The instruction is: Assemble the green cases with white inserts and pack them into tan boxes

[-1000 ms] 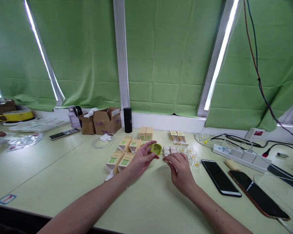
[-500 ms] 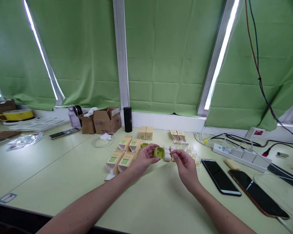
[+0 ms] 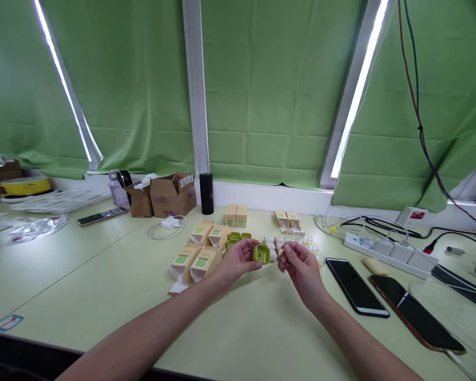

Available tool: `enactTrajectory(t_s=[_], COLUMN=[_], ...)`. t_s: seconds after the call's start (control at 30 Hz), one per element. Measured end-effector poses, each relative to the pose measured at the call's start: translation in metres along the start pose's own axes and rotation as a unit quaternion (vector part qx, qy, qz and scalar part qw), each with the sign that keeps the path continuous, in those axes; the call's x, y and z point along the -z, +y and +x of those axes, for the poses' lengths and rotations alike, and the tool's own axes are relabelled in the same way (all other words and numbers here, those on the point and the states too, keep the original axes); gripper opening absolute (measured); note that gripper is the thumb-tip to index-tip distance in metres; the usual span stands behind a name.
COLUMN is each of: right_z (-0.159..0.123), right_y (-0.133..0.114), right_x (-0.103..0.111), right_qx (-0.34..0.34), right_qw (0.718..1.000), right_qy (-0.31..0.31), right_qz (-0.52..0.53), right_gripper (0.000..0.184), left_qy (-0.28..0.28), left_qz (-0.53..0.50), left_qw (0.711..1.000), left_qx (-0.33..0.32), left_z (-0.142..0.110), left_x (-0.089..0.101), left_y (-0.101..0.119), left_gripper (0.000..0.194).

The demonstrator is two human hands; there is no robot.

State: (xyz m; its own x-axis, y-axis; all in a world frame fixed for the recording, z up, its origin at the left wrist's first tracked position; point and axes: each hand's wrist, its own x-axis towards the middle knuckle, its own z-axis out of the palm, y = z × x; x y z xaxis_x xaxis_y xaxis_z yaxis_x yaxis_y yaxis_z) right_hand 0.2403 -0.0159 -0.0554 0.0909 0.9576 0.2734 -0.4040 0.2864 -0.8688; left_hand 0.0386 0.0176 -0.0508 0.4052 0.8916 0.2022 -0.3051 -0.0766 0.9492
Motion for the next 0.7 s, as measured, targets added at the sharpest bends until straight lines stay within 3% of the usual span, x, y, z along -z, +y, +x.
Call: enactTrajectory(t_s=[0.23, 0.4, 0.47, 0.6, 0.7], right_z=[-0.006, -0.007, -0.009, -0.012, -0.014], right_y=[0.000, 0.004, 0.003, -0.002, -0.003], right_x=[-0.003, -0.002, -0.001, 0.001, 0.001], right_qx=[0.051, 0.100, 0.143, 0.257, 0.341], right_qw=[0.995, 0.979, 0.956, 0.883, 0.830], right_qy=[-0.070, -0.058, -0.041, -0.026, -0.053], right_qz=[-0.042, -0.170, -0.252, -0.392, -0.439], right_gripper=[0.033, 0.024, 0.018, 0.006, 0.012], left_qy=[-0.001, -0.005, -0.010, -0.021, -0.028], left_qz=[0.000, 0.005, 0.009, 0.012, 0.014], left_qw=[1.000, 1.000, 1.000, 1.000, 1.000], left_qx=[0.007, 0.000, -0.002, 0.000, -0.006], left_z=[-0.002, -0.003, -0.002, -0.003, -0.004], left_x=[-0.004, -0.005, -0.005, -0.006, -0.008], left_y=[0.004, 0.004, 0.003, 0.002, 0.002], left_gripper=[0.062, 0.059, 0.059, 0.058, 0.057])
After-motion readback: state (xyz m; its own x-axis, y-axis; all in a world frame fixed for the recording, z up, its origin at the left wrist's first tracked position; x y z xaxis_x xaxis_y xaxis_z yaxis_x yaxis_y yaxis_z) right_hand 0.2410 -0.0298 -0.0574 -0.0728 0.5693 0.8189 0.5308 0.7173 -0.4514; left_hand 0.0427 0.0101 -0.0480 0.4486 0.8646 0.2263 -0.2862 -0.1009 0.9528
